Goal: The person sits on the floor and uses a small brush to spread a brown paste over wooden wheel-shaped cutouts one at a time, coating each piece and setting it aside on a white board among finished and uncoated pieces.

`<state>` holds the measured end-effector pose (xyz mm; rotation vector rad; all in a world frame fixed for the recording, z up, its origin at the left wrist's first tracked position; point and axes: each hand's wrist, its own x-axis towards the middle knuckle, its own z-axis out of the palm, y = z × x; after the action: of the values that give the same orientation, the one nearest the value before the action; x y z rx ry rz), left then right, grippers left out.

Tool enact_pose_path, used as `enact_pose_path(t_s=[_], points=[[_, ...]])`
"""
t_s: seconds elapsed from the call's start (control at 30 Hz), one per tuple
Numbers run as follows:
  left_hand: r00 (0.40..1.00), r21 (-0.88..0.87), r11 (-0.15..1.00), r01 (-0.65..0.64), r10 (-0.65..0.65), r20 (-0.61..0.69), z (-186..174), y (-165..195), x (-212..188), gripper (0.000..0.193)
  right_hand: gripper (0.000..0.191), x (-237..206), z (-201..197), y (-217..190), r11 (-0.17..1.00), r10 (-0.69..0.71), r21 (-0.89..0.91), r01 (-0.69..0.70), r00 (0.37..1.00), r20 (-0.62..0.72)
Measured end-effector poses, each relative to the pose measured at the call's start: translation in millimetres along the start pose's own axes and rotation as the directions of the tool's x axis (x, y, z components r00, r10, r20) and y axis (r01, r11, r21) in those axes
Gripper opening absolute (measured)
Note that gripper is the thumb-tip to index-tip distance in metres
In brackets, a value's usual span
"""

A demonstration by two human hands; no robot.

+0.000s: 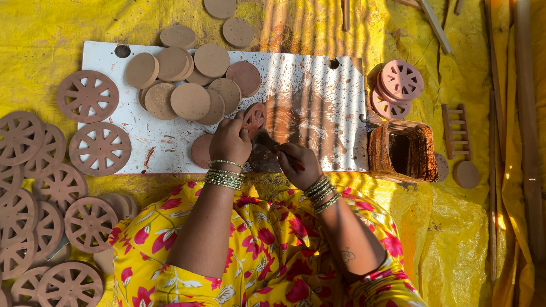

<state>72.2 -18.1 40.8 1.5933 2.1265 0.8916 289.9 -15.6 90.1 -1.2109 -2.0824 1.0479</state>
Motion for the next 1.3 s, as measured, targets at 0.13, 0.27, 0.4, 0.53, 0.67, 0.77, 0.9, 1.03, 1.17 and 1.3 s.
enact_pose_path(t_s=[0.13, 0.27, 0.4, 0.53, 0.67, 0.77, 0.9, 1.03, 1.17, 1.3], points=[[0.995, 0.069, 0.997, 0.034, -0.04, 0.089, -6.8, 5.9, 0.2, 0.056, 0.021, 7.9, 14.1, 3.0, 0.999, -0.023, -0.028, 0.026, 0.996, 0.087], [0.989, 0.115, 0.991, 0.074, -0.088, 0.123, -11.4, 10.1, 0.4, 0.056, 0.018, 9.3, 3.6, 4.8, 0.996, 0.04, -0.084, -0.029, 0.991, 0.128], [0.996, 0.102, 0.994, 0.037, -0.045, 0.079, -10.4, 9.9, -3.6, 0.058, 0.021, 3.9, 1.4, 0.8, 0.995, -0.08, -0.049, 0.084, 0.994, 0.07], [0.993, 0.108, 0.992, 0.065, -0.075, 0.096, -8.4, 9.5, -3.9, 0.058, 0.023, 3.0, 9.1, -0.3, 0.994, 0.001, 0.105, -0.003, 1.0, 0.02], [0.994, 0.09, 0.995, 0.052, -0.06, 0.091, -11.1, 10.2, -3.0, 0.058, 0.024, 7.5, 12.7, 5.7, 0.984, 0.048, 0.175, -0.042, 0.998, -0.03], [0.996, 0.097, 0.995, 0.009, -0.017, 0.084, -11.3, 14.8, -3.4, 0.057, 0.024, 9.4, 15.3, 8.5, 0.983, 0.009, 0.184, -0.008, 1.0, -0.009], [0.996, 0.1, 0.995, 0.028, -0.037, 0.087, -12.7, 21.1, -6.9, 0.052, 0.024, 8.2, 19.5, 4.9, 0.995, -0.06, 0.076, 0.061, 0.998, -0.01], [0.996, 0.104, 0.994, 0.016, -0.025, 0.084, -20.6, 22.8, -4.0, 0.057, 0.026, 8.1, 20.5, -2.9, 0.995, -0.063, 0.089, 0.054, 0.993, 0.101], [0.996, 0.179, 0.984, 0.002, -0.019, 0.092, -21.3, 34.4, -7.6, 0.051, 0.024, 13.2, 17.7, -6.7, 1.0, 0.014, -0.018, -0.012, 0.995, 0.104], [0.996, 0.208, 0.978, -0.018, 0.0, 0.084, -23.5, 39.3, -8.4, 0.047, 0.024, 13.0, 10.7, -3.7, 0.995, 0.092, -0.037, -0.089, 0.992, 0.088]])
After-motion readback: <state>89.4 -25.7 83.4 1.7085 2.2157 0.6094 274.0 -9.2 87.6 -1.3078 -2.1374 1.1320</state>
